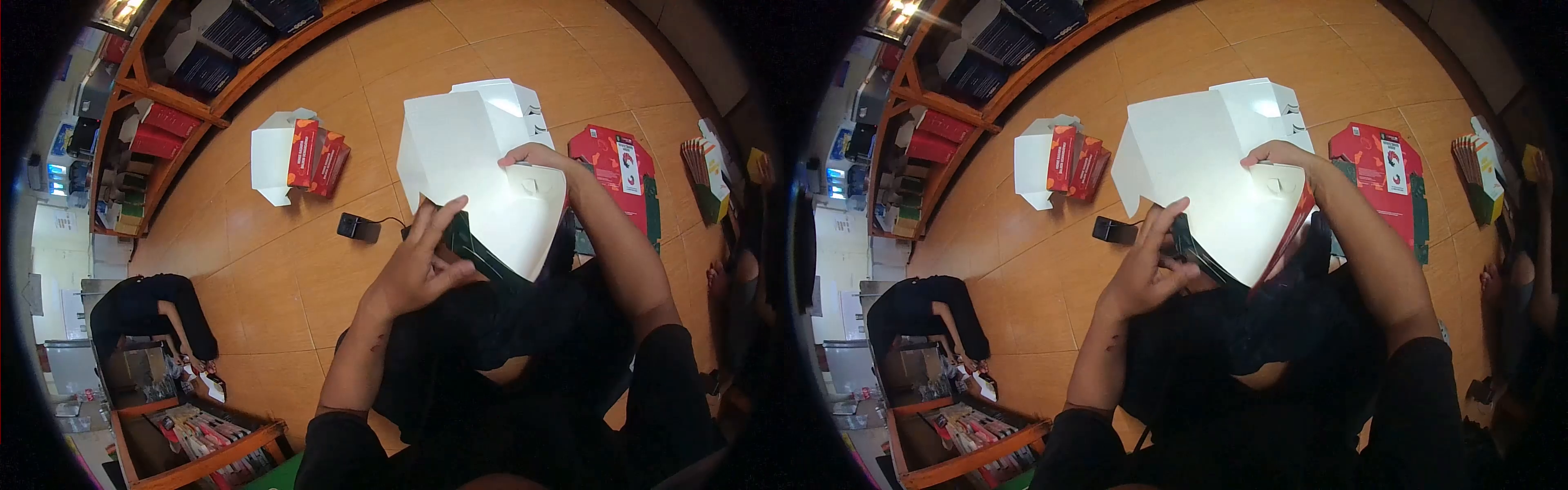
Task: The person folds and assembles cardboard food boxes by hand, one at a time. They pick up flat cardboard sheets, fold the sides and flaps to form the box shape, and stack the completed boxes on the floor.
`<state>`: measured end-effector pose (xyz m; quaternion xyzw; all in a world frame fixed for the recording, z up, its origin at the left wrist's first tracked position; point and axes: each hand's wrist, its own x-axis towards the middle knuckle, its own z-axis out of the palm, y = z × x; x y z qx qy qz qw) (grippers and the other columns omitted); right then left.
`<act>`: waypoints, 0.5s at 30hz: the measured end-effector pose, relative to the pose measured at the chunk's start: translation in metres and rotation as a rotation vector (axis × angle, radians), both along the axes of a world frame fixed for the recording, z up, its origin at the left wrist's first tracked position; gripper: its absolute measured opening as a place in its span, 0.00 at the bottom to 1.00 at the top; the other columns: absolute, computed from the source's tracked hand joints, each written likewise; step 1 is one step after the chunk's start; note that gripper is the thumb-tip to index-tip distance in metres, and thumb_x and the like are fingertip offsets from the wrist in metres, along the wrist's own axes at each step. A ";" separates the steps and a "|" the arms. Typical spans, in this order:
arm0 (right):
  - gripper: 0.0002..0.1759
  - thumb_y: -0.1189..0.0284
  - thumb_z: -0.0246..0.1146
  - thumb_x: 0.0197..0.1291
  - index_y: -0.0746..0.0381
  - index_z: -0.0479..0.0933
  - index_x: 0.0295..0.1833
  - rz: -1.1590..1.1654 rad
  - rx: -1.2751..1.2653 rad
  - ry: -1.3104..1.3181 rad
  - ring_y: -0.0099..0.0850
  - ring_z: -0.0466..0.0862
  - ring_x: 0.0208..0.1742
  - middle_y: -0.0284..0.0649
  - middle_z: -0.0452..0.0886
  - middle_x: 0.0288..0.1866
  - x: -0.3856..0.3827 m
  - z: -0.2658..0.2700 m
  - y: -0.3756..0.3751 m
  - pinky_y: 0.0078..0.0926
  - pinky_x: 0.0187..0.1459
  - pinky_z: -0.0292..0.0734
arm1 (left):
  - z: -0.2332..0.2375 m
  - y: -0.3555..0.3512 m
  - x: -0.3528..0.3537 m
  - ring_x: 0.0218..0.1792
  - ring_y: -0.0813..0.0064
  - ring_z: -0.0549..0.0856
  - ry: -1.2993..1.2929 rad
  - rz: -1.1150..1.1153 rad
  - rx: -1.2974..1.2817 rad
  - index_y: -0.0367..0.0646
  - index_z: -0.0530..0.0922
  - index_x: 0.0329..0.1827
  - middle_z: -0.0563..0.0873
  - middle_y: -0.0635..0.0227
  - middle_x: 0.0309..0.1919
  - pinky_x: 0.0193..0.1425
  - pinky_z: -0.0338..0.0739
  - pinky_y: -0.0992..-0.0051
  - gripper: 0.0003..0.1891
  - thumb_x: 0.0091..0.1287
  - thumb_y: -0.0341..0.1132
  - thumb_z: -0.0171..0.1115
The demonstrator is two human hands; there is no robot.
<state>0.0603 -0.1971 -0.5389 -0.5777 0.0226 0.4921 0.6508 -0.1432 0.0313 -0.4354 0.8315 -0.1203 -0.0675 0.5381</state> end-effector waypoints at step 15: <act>0.08 0.74 0.64 0.61 0.68 0.83 0.39 0.041 0.069 0.200 0.29 0.86 0.26 0.42 0.86 0.31 -0.016 0.007 0.008 0.28 0.31 0.83 | -0.012 -0.005 0.005 0.49 0.63 0.83 -0.705 0.042 0.384 0.48 0.68 0.72 0.69 0.57 0.67 0.46 0.84 0.71 0.44 0.49 0.41 0.80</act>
